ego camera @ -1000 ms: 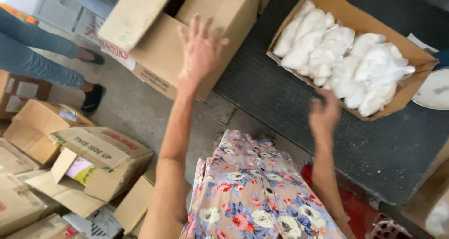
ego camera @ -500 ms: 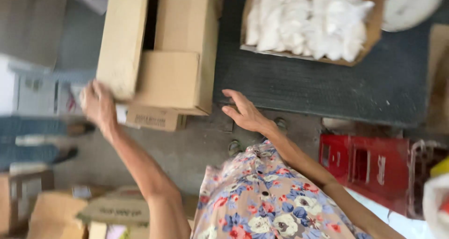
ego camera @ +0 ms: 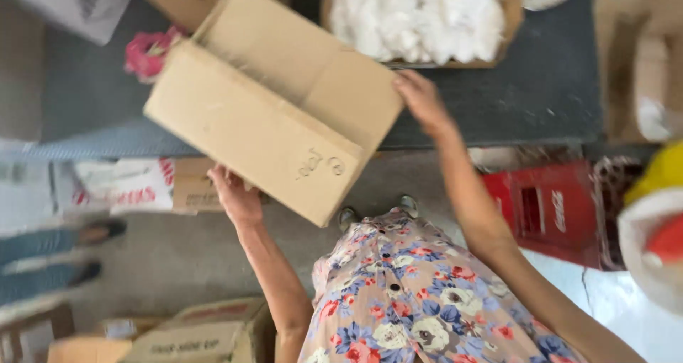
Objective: Transferring small white bags from smaller containers and bulk sacks into a larger cardboard box for storage or transport.
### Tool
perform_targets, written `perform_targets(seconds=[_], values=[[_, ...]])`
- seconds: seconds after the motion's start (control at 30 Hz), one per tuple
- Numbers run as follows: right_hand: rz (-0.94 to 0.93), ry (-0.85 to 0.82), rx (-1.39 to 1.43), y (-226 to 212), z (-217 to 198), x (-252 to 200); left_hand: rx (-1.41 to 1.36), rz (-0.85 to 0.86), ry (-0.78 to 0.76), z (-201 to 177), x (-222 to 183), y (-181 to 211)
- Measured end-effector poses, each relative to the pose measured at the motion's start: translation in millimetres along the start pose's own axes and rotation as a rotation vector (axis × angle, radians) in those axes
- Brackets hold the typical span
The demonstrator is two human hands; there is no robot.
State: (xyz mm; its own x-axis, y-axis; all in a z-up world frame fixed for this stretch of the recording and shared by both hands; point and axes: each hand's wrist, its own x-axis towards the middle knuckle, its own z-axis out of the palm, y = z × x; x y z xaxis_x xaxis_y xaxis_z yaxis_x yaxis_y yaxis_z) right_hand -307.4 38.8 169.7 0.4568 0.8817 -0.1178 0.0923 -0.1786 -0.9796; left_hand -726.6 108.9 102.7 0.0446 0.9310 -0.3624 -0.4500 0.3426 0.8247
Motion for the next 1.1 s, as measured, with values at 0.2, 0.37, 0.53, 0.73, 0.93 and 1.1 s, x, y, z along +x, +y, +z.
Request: perform_targets(seconds=[0.2,0.37,0.53,0.73,0.93,1.1], values=[[-0.093,0.217,0.173,13,15,-67,-0.192,0.051,-0.064,54,-58,-1],[-0.103,0.378,0.448,3,-10,-122,-0.092,0.147,-0.152,94,-102,11],[-0.149,0.425,0.575,-29,-29,-155,0.064,0.295,-0.162,118,-154,39],[-0.190,0.457,0.652,-41,-85,-199,0.071,0.282,-0.093,164,-226,50],[-0.370,0.722,0.431,-59,-175,-269,0.344,0.507,-0.256,200,-248,3],[-0.618,0.969,0.311,-97,-227,-322,0.366,0.502,-0.645,287,-271,-34]])
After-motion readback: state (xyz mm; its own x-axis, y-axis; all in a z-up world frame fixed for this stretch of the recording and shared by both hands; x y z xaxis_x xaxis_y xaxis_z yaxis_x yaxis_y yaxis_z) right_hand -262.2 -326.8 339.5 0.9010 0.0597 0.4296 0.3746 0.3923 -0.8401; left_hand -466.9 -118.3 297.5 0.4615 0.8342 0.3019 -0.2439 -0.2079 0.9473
